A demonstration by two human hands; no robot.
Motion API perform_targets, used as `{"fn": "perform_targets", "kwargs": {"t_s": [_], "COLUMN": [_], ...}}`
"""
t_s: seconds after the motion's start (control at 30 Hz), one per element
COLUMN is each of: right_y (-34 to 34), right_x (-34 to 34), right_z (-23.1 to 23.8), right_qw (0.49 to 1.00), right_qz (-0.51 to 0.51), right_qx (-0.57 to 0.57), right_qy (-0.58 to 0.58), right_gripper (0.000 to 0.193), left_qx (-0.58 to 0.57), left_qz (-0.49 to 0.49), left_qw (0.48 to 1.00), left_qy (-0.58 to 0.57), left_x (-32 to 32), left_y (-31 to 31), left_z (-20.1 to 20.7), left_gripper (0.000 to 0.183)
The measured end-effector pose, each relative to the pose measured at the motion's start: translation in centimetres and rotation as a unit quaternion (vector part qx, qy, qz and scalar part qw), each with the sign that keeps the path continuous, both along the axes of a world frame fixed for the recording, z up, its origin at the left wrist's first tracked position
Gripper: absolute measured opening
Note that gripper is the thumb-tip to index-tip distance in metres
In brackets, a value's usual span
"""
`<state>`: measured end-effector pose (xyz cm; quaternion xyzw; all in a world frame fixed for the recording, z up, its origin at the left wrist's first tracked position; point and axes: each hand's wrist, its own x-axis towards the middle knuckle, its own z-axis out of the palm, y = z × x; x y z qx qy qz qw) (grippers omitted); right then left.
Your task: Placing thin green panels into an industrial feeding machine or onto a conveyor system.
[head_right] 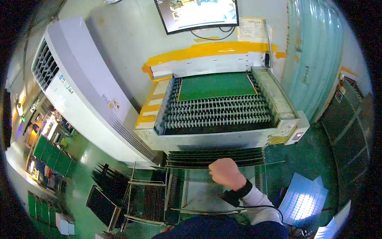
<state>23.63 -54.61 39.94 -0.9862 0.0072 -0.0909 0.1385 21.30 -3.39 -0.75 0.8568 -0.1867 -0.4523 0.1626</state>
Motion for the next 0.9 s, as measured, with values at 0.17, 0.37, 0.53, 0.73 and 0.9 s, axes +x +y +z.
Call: {"fn": "perform_targets", "kwargs": {"t_s": [0.17,0.37,0.53,0.73,0.9], "right_y": [-1.5,-6.6,-8.2,-6.8,-5.7], "right_x": [-3.3,-5.6,-6.0,-4.1,-3.1], "right_z": [5.8,5.8,1.8,-1.4,-5.1], "right_qw": [0.997,0.93,0.66,0.483,0.435], "right_qz": [-0.041,-0.15,-0.189,-0.093,-0.101], "right_qx": [0.045,0.332,0.686,0.837,0.881], "right_qy": [-0.048,-0.041,-0.242,-0.24,-0.154], "right_gripper": [0.017,0.023,0.025,0.039,0.032], "left_qx": [-0.058,-0.036,-0.09,-0.139,-0.197], "left_qz": [-0.051,-0.056,-0.081,0.008,0.219], "left_qw": [0.991,0.99,0.985,0.985,0.953], "left_qy": [-0.11,-0.123,-0.119,-0.103,0.068], "left_x": [1.8,3.2,5.2,5.6,5.2], "left_y": [0.2,-0.5,-3.9,-1.2,-0.5], "left_z": [-2.2,-3.8,0.9,-4.2,-4.8], "left_gripper": [0.053,0.05,0.044,0.039,0.043]}}
